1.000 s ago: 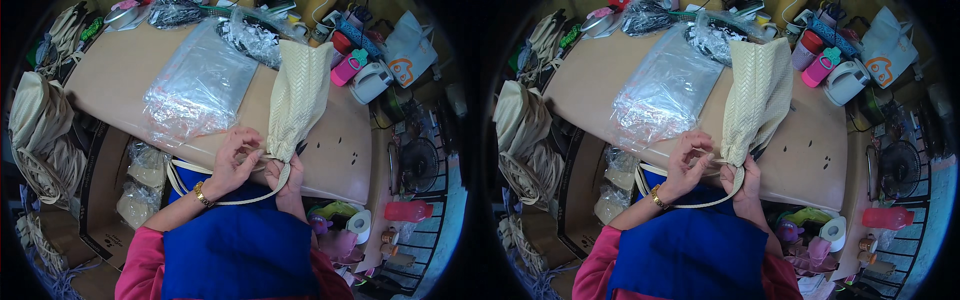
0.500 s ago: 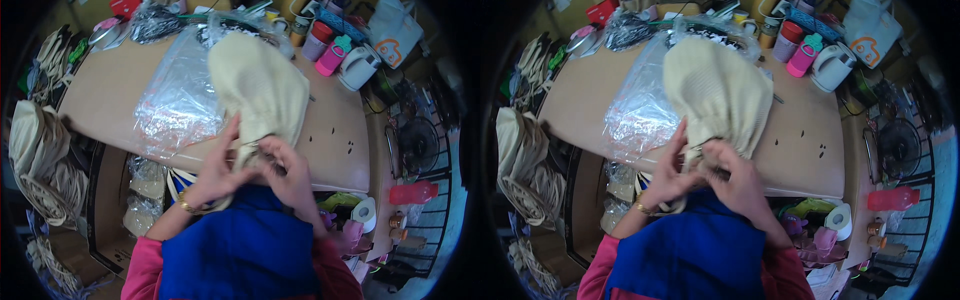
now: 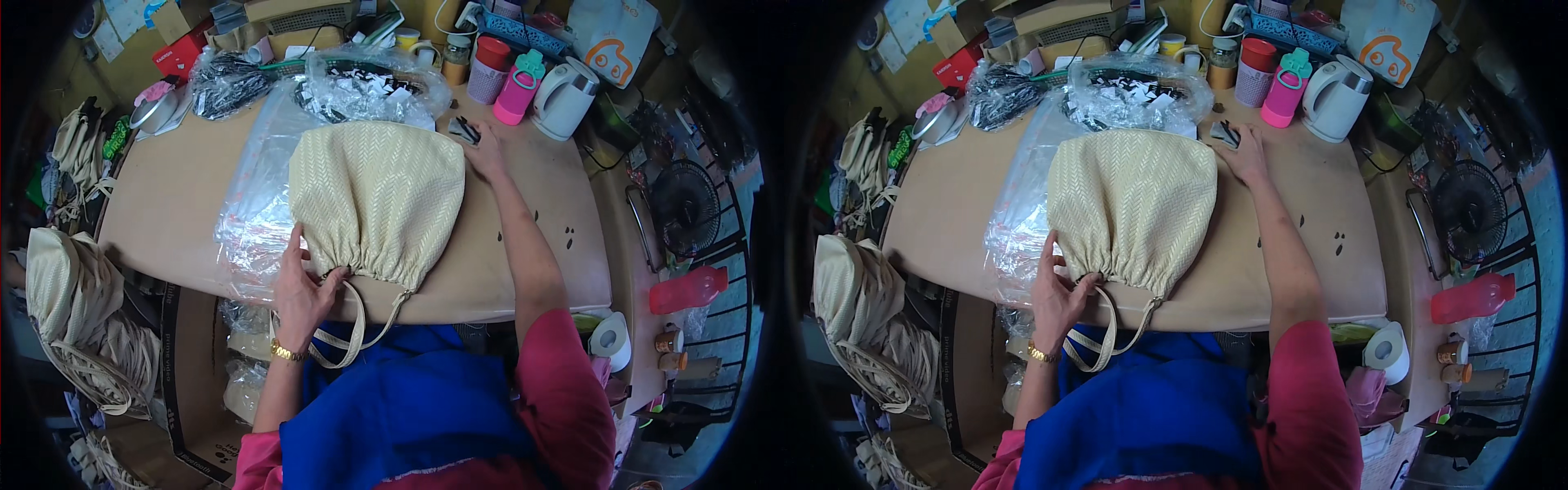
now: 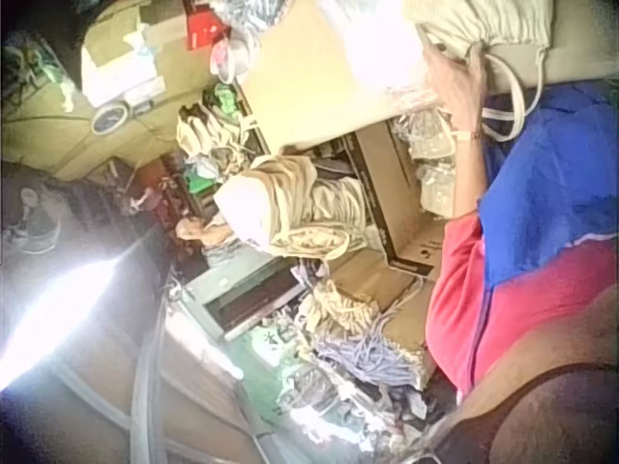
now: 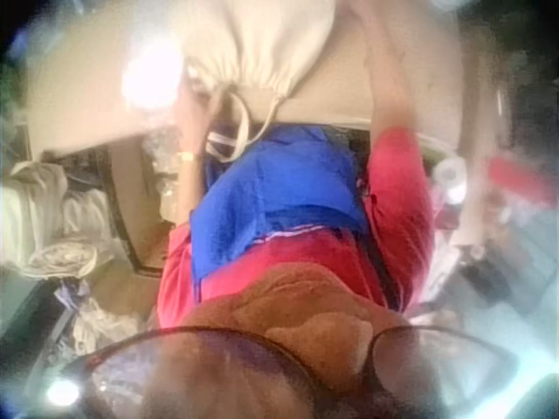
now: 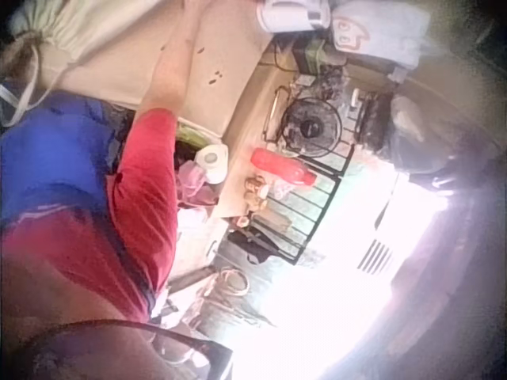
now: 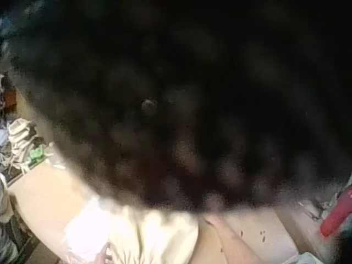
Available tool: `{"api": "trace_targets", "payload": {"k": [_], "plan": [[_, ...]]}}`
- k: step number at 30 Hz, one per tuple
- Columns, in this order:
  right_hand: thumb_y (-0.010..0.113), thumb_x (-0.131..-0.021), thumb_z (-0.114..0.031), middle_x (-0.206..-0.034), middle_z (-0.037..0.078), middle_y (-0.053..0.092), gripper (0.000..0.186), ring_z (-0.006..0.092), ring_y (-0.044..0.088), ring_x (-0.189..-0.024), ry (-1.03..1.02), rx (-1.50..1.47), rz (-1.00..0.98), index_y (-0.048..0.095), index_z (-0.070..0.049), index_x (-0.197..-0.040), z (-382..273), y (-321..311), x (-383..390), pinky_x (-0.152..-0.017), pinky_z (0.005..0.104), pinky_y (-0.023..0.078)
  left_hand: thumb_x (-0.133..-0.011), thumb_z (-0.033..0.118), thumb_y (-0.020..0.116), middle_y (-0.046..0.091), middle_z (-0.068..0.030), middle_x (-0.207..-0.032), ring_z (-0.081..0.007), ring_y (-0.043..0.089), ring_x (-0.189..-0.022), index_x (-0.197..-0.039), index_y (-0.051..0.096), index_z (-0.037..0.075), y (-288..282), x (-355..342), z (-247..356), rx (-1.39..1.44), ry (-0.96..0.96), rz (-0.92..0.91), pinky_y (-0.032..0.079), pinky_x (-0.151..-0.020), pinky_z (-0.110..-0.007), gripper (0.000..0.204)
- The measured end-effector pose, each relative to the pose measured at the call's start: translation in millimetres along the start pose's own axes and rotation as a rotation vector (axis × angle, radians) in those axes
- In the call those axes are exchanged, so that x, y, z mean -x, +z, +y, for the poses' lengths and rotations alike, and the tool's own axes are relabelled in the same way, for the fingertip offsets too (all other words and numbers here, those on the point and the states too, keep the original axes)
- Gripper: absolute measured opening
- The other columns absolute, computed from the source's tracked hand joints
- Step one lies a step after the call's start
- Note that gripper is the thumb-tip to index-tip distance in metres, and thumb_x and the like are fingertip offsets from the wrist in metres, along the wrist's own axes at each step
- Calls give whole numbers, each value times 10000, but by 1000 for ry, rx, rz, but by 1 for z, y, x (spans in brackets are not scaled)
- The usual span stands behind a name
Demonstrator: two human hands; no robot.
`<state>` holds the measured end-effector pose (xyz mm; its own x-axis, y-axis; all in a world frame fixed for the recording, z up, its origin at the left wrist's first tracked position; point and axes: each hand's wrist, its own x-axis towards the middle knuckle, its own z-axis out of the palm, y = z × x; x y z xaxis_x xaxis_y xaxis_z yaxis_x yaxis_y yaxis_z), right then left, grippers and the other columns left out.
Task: The person attaches a lining to a cream-colored bag, using a needle and thread to stitch the fabric parts together at a workshop table. They pull the thread through the material, turn the bag over to check the work, and then repeat the stitching process on another part of the bag.
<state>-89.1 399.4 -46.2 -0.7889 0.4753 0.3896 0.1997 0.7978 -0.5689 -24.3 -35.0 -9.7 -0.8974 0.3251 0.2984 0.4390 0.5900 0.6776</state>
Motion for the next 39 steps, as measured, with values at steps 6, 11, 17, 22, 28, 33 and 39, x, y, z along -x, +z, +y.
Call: {"api": "trace_targets", "payload": {"k": [6,11,17,22,28,33,39], "plan": [[614,-850,-177,-1096,152,584,187,362,564,-1041,-228,445,162,641,-28,-960,9,-3,30,-842,436,472,-722,3,715,630,-173,-1031,-261,656,-753,-1377,377,39,11,6,-12,145,41,39,535,-664,-358,738],[475,-983,-191,-920,134,620,182,265,625,-822,404,-157,185,583,-51,-1025,-49,-44,54,-716,367,472,-864,-63,476,525,-170,-1194,-205,578,-995,-1383,277,20,13,21,-5,421,-71,46,508,-826,-323,562],[865,-643,-173,-972,148,612,672,293,622,-893,-355,-268,-46,497,-59,-1194,-199,-63,170,-761,368,493,-883,-44,545,557,-125,-1130,-138,576,-891,-1361,348,11,11,-6,24,492,120,119,497,-752,-254,519],[749,-645,-3,-866,130,605,486,324,626,-757,-617,-280,138,577,-46,-1098,-209,-84,157,-659,380,508,-821,-58,632,658,-90,-1015,-131,615,-785,-1165,582,-5,-29,-49,90,364,400,68,495,-710,-250,351],[656,-658,48,-773,119,610,257,298,623,-688,-626,-128,315,644,-52,-895,-235,-151,160,-598,375,491,-709,-127,597,670,-114,-964,-296,615,-819,-1041,662,47,-33,-63,90,169,847,77,457,-743,-360,380],[639,-749,-52,-753,163,632,203,369,627,-710,-122,-175,-175,630,-92,-948,-155,-43,162,-632,433,485,-868,-51,620,563,-68,-1130,-141,513,-1111,-1251,476,13,36,16,30,923,52,-473,441,-930,-273,414],[599,-783,-11,-762,105,593,288,250,563,-714,71,-582,-485,640,-56,-1064,-157,-52,180,-660,335,465,-788,-24,735,572,-31,-1186,-89,506,-1087,-1286,544,18,33,25,25,928,-35,-644,410,-953,-241,536]]}}
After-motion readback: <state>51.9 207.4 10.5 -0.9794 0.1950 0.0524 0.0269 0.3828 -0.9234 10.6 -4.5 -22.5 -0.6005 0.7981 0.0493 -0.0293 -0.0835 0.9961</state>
